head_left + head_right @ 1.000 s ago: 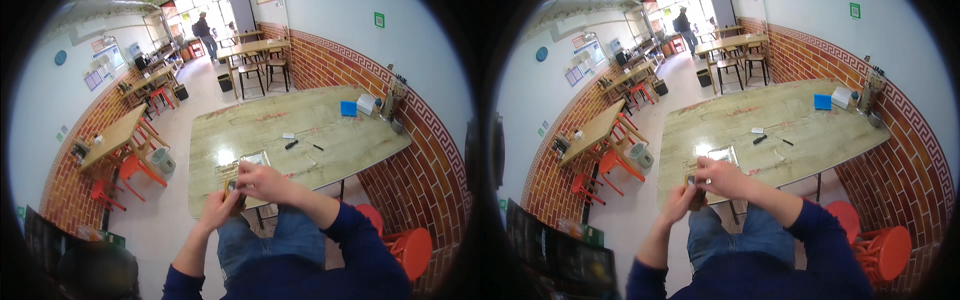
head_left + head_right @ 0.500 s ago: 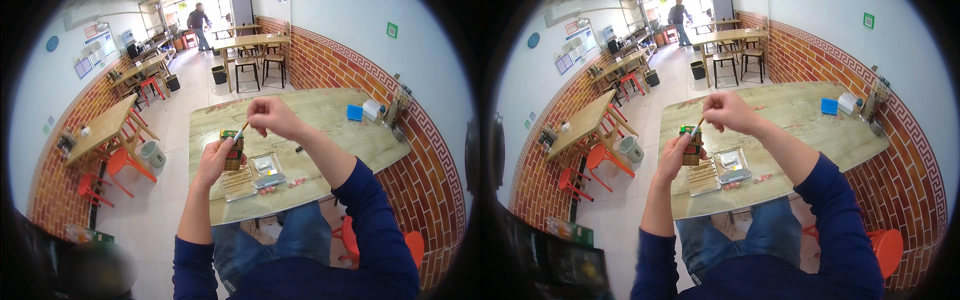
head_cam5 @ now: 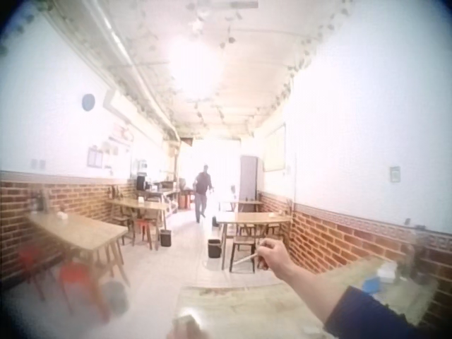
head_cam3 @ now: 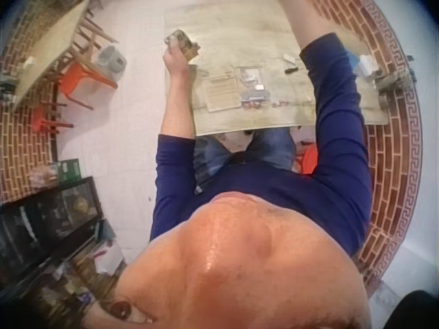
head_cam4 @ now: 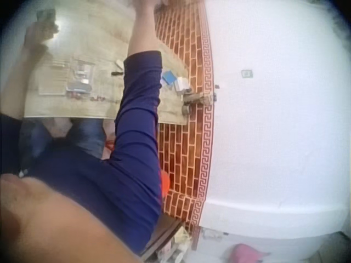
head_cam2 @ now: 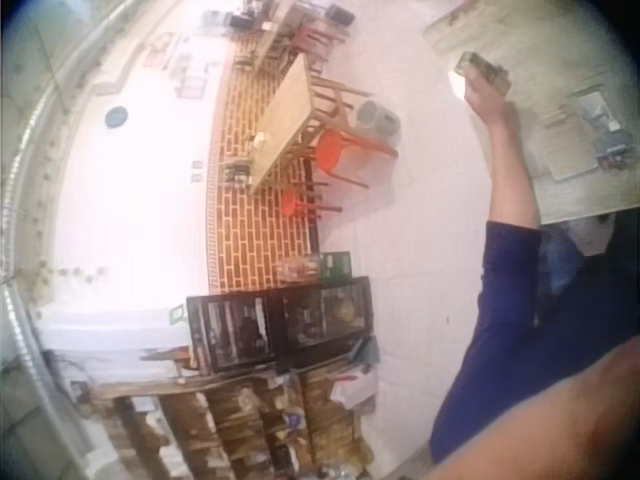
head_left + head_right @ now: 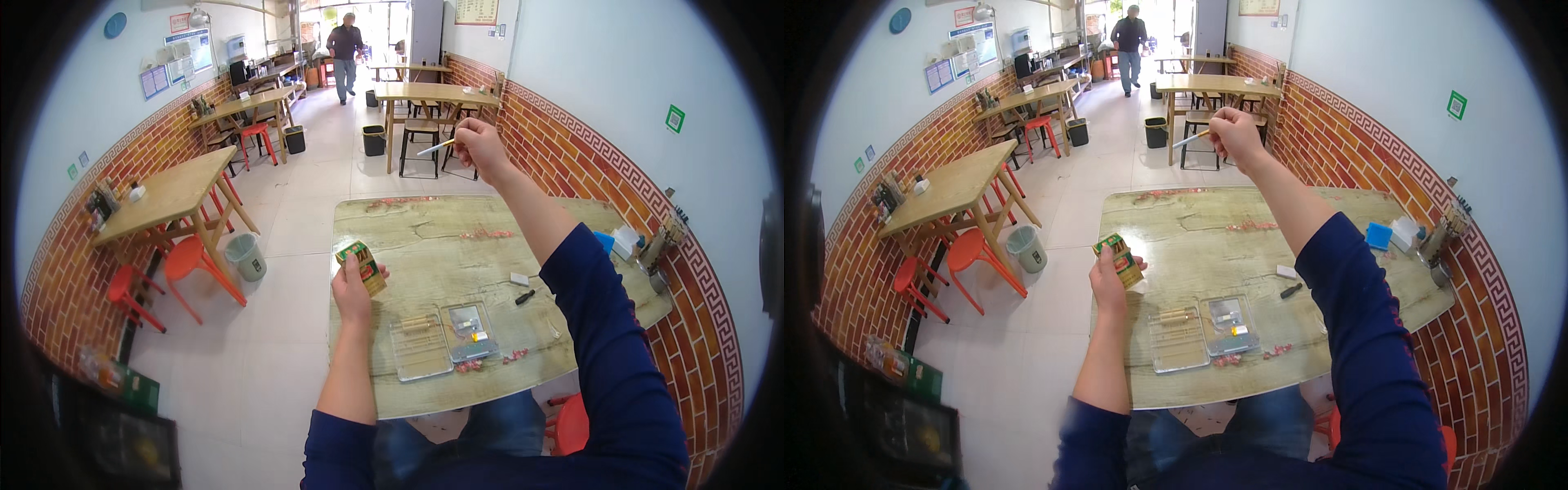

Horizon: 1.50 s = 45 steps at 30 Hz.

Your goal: The person assembles a small electronic device on a table, handling a circuit board, wires, and a battery. They connect wires to the board, insert the battery, and secure components with a screwdriver. The device is flipped and adjusted multiple times during assembly.

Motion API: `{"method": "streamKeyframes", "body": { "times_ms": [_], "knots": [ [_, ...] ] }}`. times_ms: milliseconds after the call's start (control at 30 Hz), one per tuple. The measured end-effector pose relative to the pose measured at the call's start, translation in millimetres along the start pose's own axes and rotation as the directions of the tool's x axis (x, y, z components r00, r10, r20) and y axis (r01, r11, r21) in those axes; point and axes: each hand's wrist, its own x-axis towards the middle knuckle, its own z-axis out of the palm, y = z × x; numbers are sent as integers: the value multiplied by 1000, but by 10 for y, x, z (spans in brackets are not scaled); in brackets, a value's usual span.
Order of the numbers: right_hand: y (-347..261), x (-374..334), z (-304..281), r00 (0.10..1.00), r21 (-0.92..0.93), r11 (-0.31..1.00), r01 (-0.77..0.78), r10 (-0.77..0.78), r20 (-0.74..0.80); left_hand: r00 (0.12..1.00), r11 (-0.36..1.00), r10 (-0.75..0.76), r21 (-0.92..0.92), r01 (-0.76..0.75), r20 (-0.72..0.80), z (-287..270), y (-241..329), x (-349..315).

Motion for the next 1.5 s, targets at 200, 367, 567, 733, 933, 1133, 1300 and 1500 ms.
{"method": "streamKeyframes", "body": {
  "times_ms": [200, 367, 567, 733, 933, 1133, 1300, 1500],
  "knots": [
    [84, 115, 245, 997, 13, 1000, 12, -13, 74, 995, 997, 25, 66, -31, 98, 16, -58, -42],
    [82, 131, 345, 993, -3, 999, 39, -39, 113, 997, 999, 17, -43, -13, 80, -26, -114, -13],
    [207, -192, 403, 977, 37, 999, -2, -6, 213, 992, 1000, -13, 29, 9, 128, -40, -88, -22],
    [274, -589, 414, 967, 65, 998, -16, -1, 255, 986, 998, 22, 61, -32, 164, -10, -25, -72],
    [208, -1078, 337, 966, 79, 997, -26, 5, 258, 995, 999, -41, 35, 37, 93, 48, 40, -67],
    [254, -1672, 380, 938, -28, 958, 285, -272, 214, 980, 997, -11, 83, -6, 200, -35, 52, -74],
    [147, -1899, 525, 868, -146, 894, 424, -355, 348, 975, 981, -26, 195, -18, 222, 26, 122, -161],
    [249, -1798, 627, 836, -208, 850, 484, -380, 395, 971, 946, -24, 320, -55, 238, 5, 66, -139]
  ]
}}
